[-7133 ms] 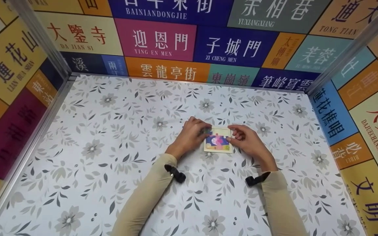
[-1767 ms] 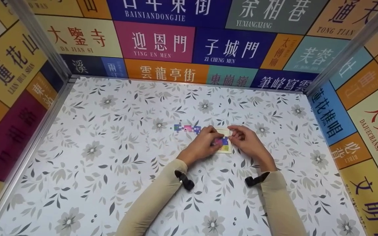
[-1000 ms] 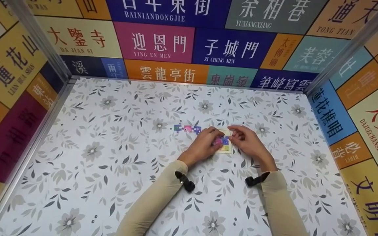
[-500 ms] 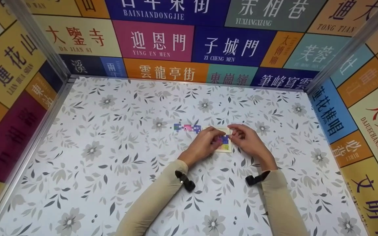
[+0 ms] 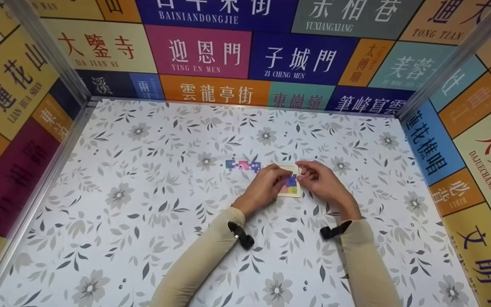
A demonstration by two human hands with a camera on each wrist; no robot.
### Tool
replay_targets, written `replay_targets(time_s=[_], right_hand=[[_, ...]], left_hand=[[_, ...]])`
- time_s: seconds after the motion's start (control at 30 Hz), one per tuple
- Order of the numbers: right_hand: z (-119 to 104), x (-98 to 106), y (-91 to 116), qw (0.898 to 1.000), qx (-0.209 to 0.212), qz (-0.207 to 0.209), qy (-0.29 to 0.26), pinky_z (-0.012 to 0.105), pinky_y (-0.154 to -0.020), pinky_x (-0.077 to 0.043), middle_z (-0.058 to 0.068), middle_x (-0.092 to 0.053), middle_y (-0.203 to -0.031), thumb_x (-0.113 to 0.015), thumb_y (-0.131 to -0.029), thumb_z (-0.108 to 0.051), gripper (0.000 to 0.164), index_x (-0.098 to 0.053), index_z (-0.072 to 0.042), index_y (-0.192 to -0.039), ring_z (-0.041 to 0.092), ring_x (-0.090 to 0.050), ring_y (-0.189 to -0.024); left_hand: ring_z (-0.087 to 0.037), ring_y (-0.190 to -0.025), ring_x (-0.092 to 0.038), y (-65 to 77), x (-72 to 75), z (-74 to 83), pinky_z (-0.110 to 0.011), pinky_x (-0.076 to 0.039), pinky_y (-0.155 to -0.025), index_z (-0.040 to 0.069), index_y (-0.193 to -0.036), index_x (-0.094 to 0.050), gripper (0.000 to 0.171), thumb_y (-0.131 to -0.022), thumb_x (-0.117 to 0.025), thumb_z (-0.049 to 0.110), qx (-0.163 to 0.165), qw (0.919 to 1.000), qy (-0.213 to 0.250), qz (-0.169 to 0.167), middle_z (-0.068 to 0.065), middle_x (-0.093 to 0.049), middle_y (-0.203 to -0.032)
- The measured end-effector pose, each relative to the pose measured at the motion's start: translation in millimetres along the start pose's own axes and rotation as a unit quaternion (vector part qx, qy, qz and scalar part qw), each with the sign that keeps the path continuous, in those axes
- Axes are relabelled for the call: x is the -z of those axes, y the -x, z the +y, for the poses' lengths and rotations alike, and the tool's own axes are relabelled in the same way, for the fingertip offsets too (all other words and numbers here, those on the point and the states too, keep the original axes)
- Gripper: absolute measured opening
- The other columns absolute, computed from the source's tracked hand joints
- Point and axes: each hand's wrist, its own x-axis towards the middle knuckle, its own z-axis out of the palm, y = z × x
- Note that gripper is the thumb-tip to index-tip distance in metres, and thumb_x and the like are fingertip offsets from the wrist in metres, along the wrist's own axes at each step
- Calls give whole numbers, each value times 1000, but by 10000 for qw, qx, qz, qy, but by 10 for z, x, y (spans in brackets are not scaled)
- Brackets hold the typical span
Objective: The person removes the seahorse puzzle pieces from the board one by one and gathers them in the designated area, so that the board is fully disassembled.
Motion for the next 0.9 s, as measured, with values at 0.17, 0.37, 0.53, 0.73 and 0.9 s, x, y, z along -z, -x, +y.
replay_targets(time_s=[0.17,0.37,0.53,0.73,0.9], right_hand=[[-15,49,14,9992,-82,-396,8,25,-90,-45,16,-60,-121,-88,-93,-25,72,-57,-9,-155,24,-54,-102],[-12,62,-2,9984,-30,-546,139,31,-93,-45,18,-59,-125,-92,-89,-26,81,-53,-8,-158,28,-54,-105],[-20,55,-1,9986,-9,-519,67,32,-92,-44,20,-58,-127,-92,-89,-19,82,-51,-5,-159,30,-54,-105],[10,38,-6,9988,-7,-484,69,30,-92,-44,20,-58,-124,-92,-88,-17,82,-52,-4,-158,30,-54,-105],[10,35,-11,9989,-34,-462,77,31,-92,-44,20,-58,-124,-92,-88,-18,80,-53,-5,-157,31,-54,-106]], left_hand=[[-18,-103,-69,-8,-12,-8,-29,-57,-93,11,-134,-77,30,-106,-68,9,69,9999,-16,84,-8,-74,-119],[-19,-104,-72,-22,-10,4,-31,-59,-92,10,-132,-79,28,-106,-67,9,15,9997,-227,93,-8,-77,-119],[-23,-109,-74,-36,-28,-3,-36,-60,-98,7,-130,-79,27,-106,-66,7,-154,9993,-323,137,-11,-78,-120],[-22,-108,-73,-15,-27,-8,-34,-59,-97,7,-133,-77,29,-106,-67,8,-118,9995,-126,273,-10,-77,-120],[-17,-100,-70,-12,41,0,-27,-58,-87,7,-136,-76,31,-107,-65,7,-202,9987,188,424,-8,-75,-117]])
